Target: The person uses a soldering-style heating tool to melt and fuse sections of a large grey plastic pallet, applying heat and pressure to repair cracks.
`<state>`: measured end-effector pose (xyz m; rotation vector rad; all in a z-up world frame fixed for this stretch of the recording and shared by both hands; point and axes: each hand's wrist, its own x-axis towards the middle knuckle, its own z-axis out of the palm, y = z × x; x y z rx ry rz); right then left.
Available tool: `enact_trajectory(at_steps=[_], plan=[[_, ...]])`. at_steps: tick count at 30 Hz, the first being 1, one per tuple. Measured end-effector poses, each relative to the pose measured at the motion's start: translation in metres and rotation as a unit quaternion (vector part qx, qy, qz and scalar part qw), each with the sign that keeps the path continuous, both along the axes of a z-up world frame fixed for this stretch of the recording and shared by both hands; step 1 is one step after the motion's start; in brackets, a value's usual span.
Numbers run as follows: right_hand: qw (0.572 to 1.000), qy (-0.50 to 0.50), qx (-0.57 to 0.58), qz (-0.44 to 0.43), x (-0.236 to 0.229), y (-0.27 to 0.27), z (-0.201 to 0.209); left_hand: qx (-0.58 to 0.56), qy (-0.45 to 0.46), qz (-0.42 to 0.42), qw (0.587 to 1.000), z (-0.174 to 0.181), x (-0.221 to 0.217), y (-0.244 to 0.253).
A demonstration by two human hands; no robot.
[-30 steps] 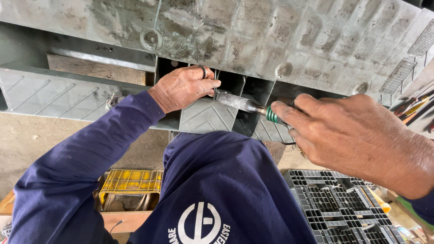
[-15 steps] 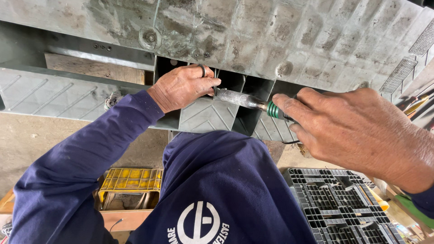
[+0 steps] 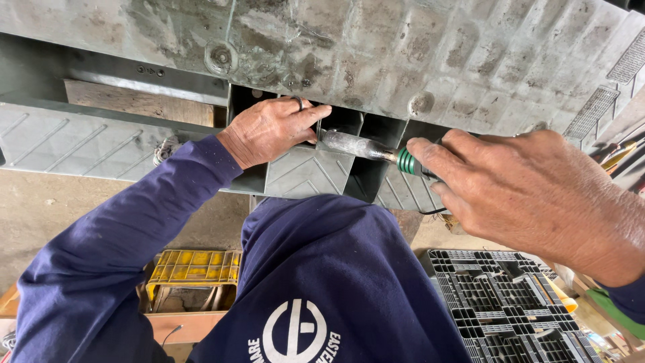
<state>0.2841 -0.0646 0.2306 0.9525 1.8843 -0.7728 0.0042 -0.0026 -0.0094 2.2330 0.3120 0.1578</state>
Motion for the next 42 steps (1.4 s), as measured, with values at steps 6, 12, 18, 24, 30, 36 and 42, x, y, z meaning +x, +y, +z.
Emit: enact_trajectory(at_steps=[6, 12, 18, 24, 30, 36, 42], plan=[[0.999, 0.034, 0.033, 0.008, -0.001, 0.006, 0.003, -0.02, 0.0, 0.002, 1.0, 0.004, -0.001, 0.003], [0.998, 0.048, 0.032, -0.012, -0.005, 0.005, 0.002, -0.01, -0.007, 0.014, 1.0, 0.003, 0.0, 0.002], [0.999, 0.031, -0.027, -0.005, -0.006, 0.01, 0.006, -0.012, -0.011, 0.011, 1.0, 0.002, 0.0, 0.002], [0.995, 0.081, -0.003, 0.05, 0.004, -0.005, 0.001, -0.029, -0.003, 0.015, 0.999, 0.003, -0.001, 0.002], [0.999, 0.047, -0.013, 0.002, 0.006, -0.01, -0.001, -0.024, -0.005, 0.012, 1.0, 0.001, -0.001, 0.002], [0.989, 0.11, 0.017, 0.102, 0.002, -0.001, 0.002, -0.031, 0.02, 0.004, 0.999, 0.002, -0.001, 0.003], [0.978, 0.148, 0.062, 0.135, 0.005, -0.015, 0.003, -0.028, 0.014, 0.001, 1.0, 0.002, -0.001, 0.003]])
